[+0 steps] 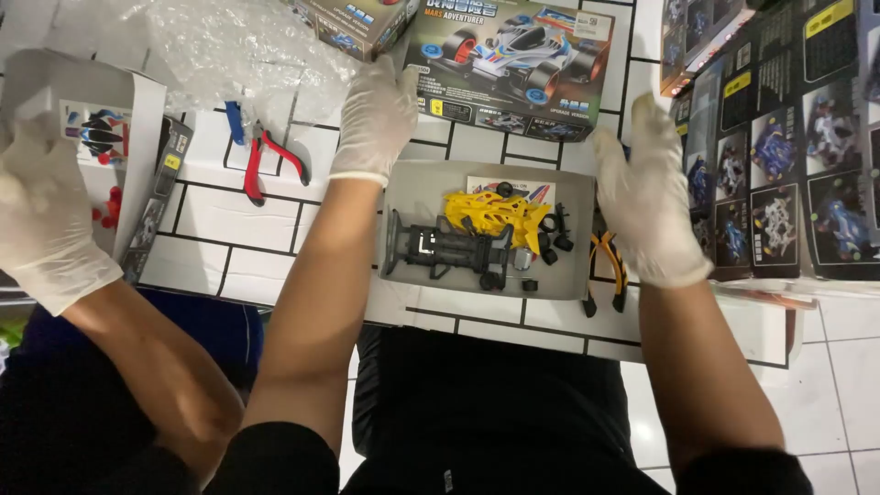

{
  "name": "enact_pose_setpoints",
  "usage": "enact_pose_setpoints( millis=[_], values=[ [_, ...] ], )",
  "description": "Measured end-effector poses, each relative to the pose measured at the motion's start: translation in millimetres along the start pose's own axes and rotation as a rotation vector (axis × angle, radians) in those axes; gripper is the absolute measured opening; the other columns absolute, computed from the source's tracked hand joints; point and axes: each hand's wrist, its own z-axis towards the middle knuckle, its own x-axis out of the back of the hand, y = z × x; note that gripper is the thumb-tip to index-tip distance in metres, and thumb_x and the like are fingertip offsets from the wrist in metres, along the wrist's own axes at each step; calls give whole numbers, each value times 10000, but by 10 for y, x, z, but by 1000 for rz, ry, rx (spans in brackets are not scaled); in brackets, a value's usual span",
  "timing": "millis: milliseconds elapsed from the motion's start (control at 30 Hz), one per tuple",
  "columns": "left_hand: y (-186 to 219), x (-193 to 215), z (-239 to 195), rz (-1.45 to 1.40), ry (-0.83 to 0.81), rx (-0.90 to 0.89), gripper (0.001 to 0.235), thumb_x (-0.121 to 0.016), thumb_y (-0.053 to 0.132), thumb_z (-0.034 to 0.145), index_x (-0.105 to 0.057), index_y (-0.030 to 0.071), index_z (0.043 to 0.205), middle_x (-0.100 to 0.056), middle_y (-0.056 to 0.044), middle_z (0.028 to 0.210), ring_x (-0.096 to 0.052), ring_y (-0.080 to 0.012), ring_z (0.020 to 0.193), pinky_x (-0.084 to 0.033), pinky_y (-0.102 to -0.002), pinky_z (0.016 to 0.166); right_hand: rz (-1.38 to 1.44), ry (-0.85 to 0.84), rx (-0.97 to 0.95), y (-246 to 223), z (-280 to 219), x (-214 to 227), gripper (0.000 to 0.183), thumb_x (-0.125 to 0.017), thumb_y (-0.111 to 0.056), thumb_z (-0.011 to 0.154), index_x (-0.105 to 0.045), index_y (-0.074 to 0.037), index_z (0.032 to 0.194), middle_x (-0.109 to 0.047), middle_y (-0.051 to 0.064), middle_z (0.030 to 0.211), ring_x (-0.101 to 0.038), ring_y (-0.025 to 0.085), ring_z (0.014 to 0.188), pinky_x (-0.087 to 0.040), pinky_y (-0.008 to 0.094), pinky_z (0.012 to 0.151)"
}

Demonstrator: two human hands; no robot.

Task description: Assembling a plastic model car by unboxing, cutting parts from a sprue, and fitting them together.

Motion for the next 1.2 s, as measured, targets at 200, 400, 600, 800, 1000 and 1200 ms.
enact_pose_setpoints(
  millis=[200,400,600,800,1000,1200],
  values=[
    [104,24,-10,-197,68,43,470,-559,319,1037,-525,92,1447,-569,-182,1455,-594,-373,1289,-543,-453,1030,89,19,-39,744,665,-716,697,-440,-427,1104,-291,80,1558,-274,298,1623,-227,423,1515,-139,450,1245],
    [337,374,-548,-643,52,-21,174,-544,217,1003,-614,79,1083,-703,-73,1098,-664,-190,988,-598,-339,906,514,183,66,-80,136,-46,278,-411,-10,1079,-465,28,1349,-452,46,1034,-471,163,915,-450,256,751],
    [660,964,-1609,-530,-5,120,396,-511,359,1016,-549,110,1322,-653,-17,1170,-559,-102,896,-491,-277,869,710,49,293,-370,-571,515,621,-459,-421,1083,-371,111,1392,-528,267,1356,-587,337,1211,-599,453,999],
    [260,729,-2059,-733,134,146,137,-569,232,1031,-607,123,1107,-691,-14,981,-625,-94,848,-555,-225,819,747,-6,210,-152,-853,304,627,-575,-251,1021,-337,-25,1556,-442,177,1566,-472,252,1399,-426,388,1194],
    [-39,547,-2233,-721,138,155,157,-561,267,1029,-602,118,1059,-693,-22,982,-657,-121,891,-585,-247,821,684,11,294,-83,-931,109,489,-583,-7,1040,-428,-18,1503,-431,188,1585,-403,291,1506,-395,385,1240],
    [-96,500,-2372,-648,97,191,111,-532,242,1060,-571,139,1069,-690,-19,1009,-621,-109,879,-572,-237,819,483,63,226,-60,-1088,97,521,-642,-241,1016,-507,-27,1472,-511,187,1457,-491,287,1409,-399,369,1168]
  ],
)
